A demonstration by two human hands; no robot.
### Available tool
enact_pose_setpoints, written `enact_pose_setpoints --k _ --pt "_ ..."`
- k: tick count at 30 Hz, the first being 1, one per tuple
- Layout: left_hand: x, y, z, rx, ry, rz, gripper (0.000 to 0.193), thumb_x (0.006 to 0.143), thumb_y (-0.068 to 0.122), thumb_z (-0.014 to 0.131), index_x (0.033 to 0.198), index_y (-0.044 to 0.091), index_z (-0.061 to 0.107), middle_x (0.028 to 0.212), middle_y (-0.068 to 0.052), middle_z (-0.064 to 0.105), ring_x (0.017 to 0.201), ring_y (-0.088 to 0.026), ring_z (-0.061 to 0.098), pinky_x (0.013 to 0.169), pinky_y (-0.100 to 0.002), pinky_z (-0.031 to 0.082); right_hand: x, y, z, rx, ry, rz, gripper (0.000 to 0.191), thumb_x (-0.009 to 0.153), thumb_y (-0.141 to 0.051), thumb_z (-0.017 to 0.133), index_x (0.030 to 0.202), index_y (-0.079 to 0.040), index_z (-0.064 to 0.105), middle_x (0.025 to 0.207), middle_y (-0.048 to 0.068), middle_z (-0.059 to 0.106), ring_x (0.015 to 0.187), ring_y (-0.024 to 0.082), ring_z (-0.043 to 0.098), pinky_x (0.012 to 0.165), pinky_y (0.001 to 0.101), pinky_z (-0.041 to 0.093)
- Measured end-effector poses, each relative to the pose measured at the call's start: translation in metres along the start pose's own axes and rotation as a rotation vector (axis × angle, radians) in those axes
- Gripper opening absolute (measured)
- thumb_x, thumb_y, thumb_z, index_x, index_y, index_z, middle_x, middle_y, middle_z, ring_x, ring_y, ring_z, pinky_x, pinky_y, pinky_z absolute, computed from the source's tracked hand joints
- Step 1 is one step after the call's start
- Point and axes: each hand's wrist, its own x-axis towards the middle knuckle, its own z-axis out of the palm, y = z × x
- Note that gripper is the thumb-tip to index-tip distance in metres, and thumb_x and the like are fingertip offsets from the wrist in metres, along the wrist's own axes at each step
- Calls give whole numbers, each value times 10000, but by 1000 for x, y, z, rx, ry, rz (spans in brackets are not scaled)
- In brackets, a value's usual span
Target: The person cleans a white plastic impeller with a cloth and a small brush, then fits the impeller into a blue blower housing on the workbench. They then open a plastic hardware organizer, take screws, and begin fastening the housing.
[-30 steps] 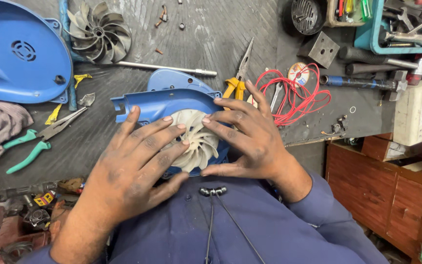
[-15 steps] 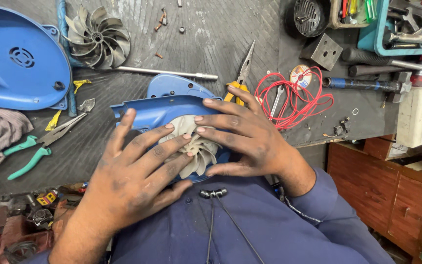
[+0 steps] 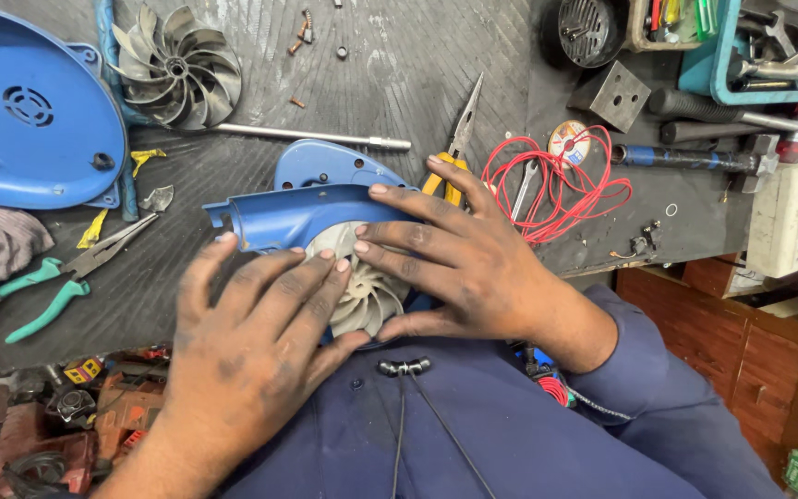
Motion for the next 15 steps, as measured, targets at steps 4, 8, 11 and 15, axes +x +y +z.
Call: enact_pose_setpoints --k 4,8,11,15 --pt "1 -1 1 -68 -57 -21 524 802 430 777 1168 59 726 1199 -67 687 1167 -237 611 1125 -530 352 0 -2 -2 -20 -34 35 675 840 -542 826 1350 -128 669 1336 32 658 1438 289 498 1227 642 252" --pt "2 4 4 -60 -98 -61 500 782 417 754 1129 58 732 1216 -67 682 1171 -243 607 1112 -527 357 1 -4 -3 -37 -85 82 656 818 -556 806 1326 -160 680 1324 6 659 1446 281 469 1213 661 235" --pt "3 7 4 -22 -104 -64 486 785 409 742 1125 62 734 1220 -64 684 1169 -238 607 1106 -528 356 2 -9 -2 -62 -98 111 658 808 -560 793 1322 -166 678 1337 -2 654 1456 295 445 1202 674 224" --pt "5 2 1 -49 -112 -44 495 761 411 758 1132 84 750 1233 -59 653 1168 -250 573 1078 -551 350 1 -11 -4 -55 -118 111 728 773 -581 813 1349 -163 663 1385 15 618 1473 313 426 1200 701 212"
